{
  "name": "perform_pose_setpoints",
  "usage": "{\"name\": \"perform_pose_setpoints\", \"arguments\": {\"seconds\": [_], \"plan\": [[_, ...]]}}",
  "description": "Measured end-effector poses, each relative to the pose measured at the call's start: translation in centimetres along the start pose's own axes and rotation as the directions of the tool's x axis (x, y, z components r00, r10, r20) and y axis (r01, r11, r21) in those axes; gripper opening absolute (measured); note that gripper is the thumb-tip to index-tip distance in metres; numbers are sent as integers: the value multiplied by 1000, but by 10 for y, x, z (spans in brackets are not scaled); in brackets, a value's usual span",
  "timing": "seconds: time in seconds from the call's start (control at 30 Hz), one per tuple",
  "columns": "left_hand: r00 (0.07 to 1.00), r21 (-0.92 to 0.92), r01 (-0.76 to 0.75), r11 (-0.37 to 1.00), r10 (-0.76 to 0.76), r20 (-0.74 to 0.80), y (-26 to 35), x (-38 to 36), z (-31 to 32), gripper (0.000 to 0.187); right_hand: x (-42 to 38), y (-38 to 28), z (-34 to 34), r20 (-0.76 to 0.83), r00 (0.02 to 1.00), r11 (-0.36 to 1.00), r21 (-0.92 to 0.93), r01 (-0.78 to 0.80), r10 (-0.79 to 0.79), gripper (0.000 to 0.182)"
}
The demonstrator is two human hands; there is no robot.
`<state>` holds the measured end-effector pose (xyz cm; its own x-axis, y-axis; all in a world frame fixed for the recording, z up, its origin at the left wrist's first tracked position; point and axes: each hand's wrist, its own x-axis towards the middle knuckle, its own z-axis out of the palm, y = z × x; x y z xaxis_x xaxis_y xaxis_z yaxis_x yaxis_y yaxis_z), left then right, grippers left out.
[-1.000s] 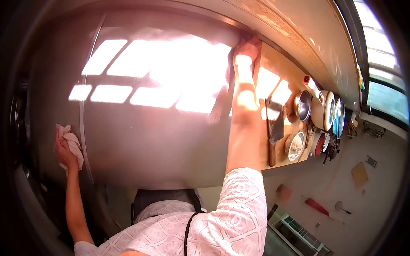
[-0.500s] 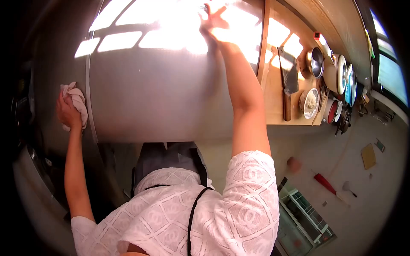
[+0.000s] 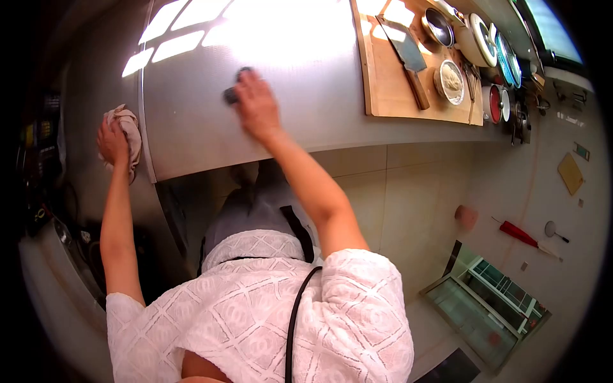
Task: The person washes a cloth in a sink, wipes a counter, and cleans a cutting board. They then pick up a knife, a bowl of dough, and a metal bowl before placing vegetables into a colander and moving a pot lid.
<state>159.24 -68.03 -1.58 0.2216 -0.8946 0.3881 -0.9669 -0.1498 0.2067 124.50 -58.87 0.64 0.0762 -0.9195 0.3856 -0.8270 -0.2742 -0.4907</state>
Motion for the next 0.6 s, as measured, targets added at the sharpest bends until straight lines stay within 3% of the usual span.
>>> {"name": "perform_pose_setpoints", "arguments": {"seconds": [0.07,0.13,0.17,0.2,0.27,0.3,0.37,0.4,0.43,0.47,0.5,0.53,0.57,0.6], "plan": [[991,-181,-34,983,57,124,-21,5,7,45,-20,50,-47,-196,958,960,-147,-239,209,30],[1000,-335,0,942,9,26,-1,-5,-17,57,-51,101,-73,-350,875,824,-340,-452,335,32],[994,-230,-50,972,70,80,-6,-7,-24,66,-59,104,-79,-367,853,790,-359,-498,371,34],[962,153,11,988,-53,270,24,-13,-58,70,-60,98,-82,-328,874,786,-400,-472,358,35],[903,154,-80,985,6,429,17,-23,-61,71,-59,86,-78,-262,937,857,-402,-323,231,34],[909,178,-43,983,-35,416,13,-29,-61,71,-55,77,-77,-242,948,876,-386,-288,205,34],[938,-43,-73,996,84,337,11,-28,-60,71,-38,60,-76,-215,924,928,-134,-349,316,32],[946,-25,-36,999,42,321,15,-31,-66,71,-25,47,-77,-196,873,893,37,-449,447,34],[932,-30,3,1000,8,363,23,-30,-69,70,-9,41,-75,-179,891,908,50,-416,418,34],[913,-38,40,998,-21,407,22,-31,-74,68,3,35,-73,-76,765,674,535,-509,639,34],[915,-29,69,997,-51,400,14,-36,-76,68,12,31,-72,151,627,227,846,-482,764,34],[907,-158,106,982,-31,419,11,-43,-74,65,18,38,-73,337,712,-55,920,-388,616,29],[900,-297,135,945,8,436,12,-48,-70,63,25,44,-66,492,720,-387,863,-326,490,34],[897,-320,136,938,21,442,13,-55,-71,63,34,36,-65,548,719,-549,789,-275,428,35]]}}
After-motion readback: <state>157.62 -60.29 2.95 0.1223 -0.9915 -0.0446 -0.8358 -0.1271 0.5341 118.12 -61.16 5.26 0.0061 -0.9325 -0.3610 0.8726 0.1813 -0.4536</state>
